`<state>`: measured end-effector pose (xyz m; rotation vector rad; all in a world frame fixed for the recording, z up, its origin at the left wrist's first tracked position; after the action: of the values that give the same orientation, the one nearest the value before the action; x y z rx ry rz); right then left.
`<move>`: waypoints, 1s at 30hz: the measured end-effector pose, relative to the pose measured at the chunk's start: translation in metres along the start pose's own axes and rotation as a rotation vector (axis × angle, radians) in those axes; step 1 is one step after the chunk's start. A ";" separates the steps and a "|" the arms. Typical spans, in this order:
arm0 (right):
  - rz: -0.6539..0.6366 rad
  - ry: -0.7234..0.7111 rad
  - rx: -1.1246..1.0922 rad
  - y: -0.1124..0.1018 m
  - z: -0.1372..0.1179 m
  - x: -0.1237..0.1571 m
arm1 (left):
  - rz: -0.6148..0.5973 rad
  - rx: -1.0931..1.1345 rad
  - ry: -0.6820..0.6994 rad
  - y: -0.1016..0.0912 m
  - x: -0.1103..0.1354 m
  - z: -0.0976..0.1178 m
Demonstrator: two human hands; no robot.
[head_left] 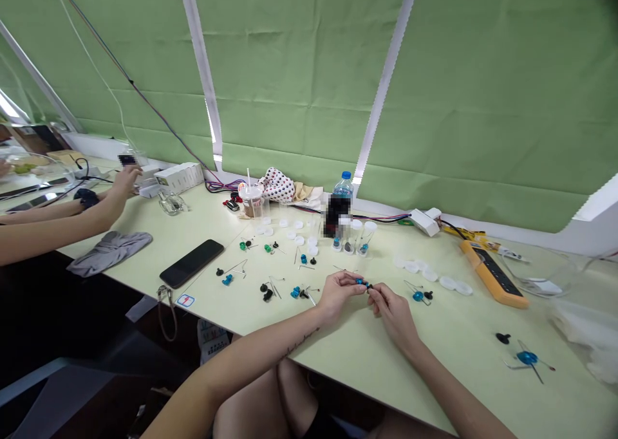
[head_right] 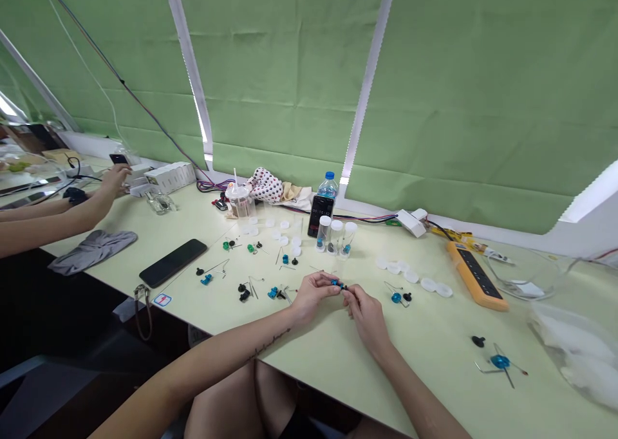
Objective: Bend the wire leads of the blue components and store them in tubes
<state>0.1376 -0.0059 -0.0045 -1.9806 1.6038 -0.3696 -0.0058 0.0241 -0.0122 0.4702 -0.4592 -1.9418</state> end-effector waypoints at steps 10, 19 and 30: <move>0.086 -0.022 -0.053 -0.002 -0.002 0.000 | 0.006 -0.025 0.006 -0.003 -0.001 -0.001; 0.066 -0.022 -0.043 0.000 0.000 0.001 | -0.012 -0.057 0.015 -0.003 -0.001 -0.001; 0.024 -0.019 -0.041 0.001 -0.002 0.002 | -0.022 -0.048 0.030 0.001 0.001 0.004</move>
<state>0.1359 -0.0080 -0.0032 -1.9879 1.6340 -0.3096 -0.0075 0.0237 -0.0081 0.4745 -0.3891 -1.9600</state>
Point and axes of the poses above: each hand's wrist, its own x-axis away from the middle knuckle, its own y-axis out of the palm, z = x × y, the point moved 4 cm from there along -x, towards the middle knuckle, and after that the axes turned 11 degrees about -z, right-handed, at the moved point
